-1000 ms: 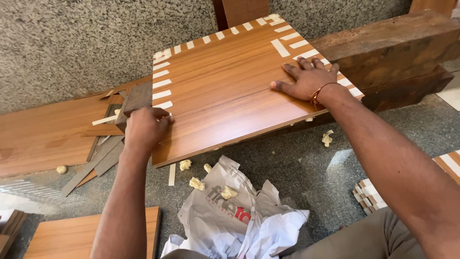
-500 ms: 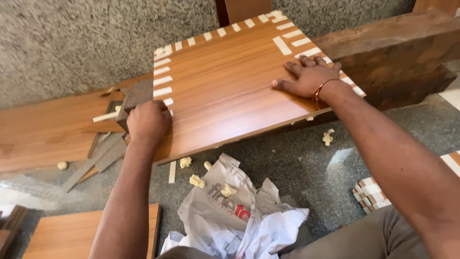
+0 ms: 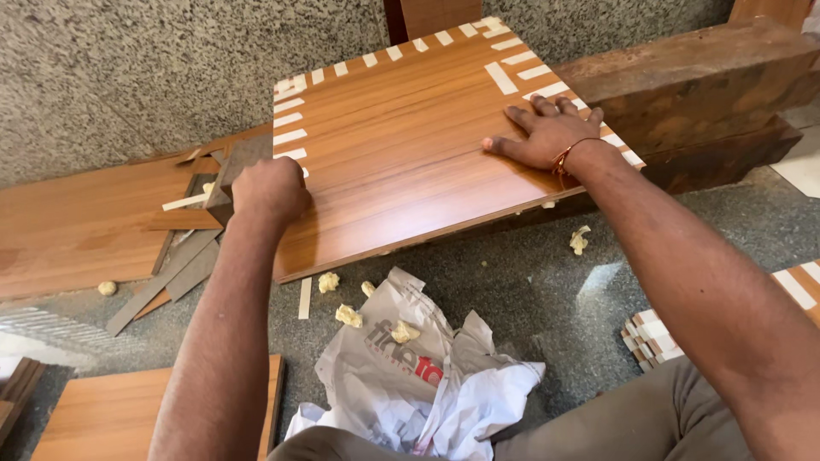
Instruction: The person applies small white adhesive strips around the perimeter of a wood-textured panel by hand and wipes the surface with a cloth.
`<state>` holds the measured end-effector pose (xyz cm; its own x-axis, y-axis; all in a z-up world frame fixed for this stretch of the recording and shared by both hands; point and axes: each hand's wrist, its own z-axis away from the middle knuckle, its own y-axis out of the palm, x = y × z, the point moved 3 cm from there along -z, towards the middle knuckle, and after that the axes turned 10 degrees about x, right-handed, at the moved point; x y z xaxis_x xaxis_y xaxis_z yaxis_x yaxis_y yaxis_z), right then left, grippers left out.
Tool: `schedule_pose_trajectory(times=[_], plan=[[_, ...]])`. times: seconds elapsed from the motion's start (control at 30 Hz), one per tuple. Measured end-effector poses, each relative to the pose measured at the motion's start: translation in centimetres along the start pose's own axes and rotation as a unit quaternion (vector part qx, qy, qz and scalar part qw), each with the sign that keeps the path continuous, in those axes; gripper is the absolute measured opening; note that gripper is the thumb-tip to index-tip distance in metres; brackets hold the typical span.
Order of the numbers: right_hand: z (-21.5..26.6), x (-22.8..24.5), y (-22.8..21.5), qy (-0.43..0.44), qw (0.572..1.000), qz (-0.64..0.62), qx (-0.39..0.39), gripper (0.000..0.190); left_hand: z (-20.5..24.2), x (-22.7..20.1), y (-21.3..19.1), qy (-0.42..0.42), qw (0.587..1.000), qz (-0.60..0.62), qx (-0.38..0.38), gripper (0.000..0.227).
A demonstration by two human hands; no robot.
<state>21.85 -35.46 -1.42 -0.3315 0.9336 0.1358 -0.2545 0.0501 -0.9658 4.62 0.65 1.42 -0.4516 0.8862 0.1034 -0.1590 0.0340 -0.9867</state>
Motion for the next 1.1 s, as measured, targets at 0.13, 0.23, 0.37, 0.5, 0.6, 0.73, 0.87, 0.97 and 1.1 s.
schedule_pose_trajectory(times=[0.13, 0.23, 0.37, 0.5, 0.6, 0.73, 0.87, 0.97, 1.1], plan=[[0.4, 0.5, -0.7, -0.013, 1.0, -0.002, -0.013, 0.103, 0.6, 0.8, -0.8, 0.001, 0.999, 0.023, -0.035, 0.02], [0.3, 0.0, -0.5, 0.0, 1.0, 0.0, -0.002, 0.1, 0.5, 1.3, -0.4, 0.015, 0.992, 0.127, 0.009, 0.021], [0.0, 0.3, -0.2, -0.008, 1.0, -0.006, -0.003, 0.102, 0.0, 2.4, 0.0, 0.006, 0.993, 0.119, 0.022, 0.022], [-0.1, 0.1, -0.3, 0.001, 1.0, -0.005, -0.001, 0.102, -2.0, 0.7, 0.1, 0.003, 0.999, 0.038, -0.009, 0.023], [0.1, 0.1, -0.2, 0.005, 1.0, -0.009, -0.003, 0.102, -2.5, -0.1, 1.3, 0.005, 1.0, 0.018, -0.008, 0.027], [0.2, 0.7, -0.6, -0.004, 1.0, -0.016, -0.011, 0.103, -1.0, 2.6, 2.5, -0.008, 0.984, 0.149, -0.093, 0.029], [0.3, -0.3, 0.1, 0.011, 1.0, -0.004, 0.002, 0.1, -0.5, 4.4, 4.6, -0.03, 0.848, 0.524, -0.07, 0.029], [0.1, 0.3, -0.1, 0.002, 1.0, -0.01, -0.003, 0.101, -0.4, 4.4, 4.1, 0.006, 0.928, 0.369, -0.056, 0.03], [0.1, 0.2, 0.0, -0.003, 1.0, -0.008, -0.003, 0.102, -0.8, 2.2, 1.7, 0.031, 0.978, 0.189, -0.08, 0.024]])
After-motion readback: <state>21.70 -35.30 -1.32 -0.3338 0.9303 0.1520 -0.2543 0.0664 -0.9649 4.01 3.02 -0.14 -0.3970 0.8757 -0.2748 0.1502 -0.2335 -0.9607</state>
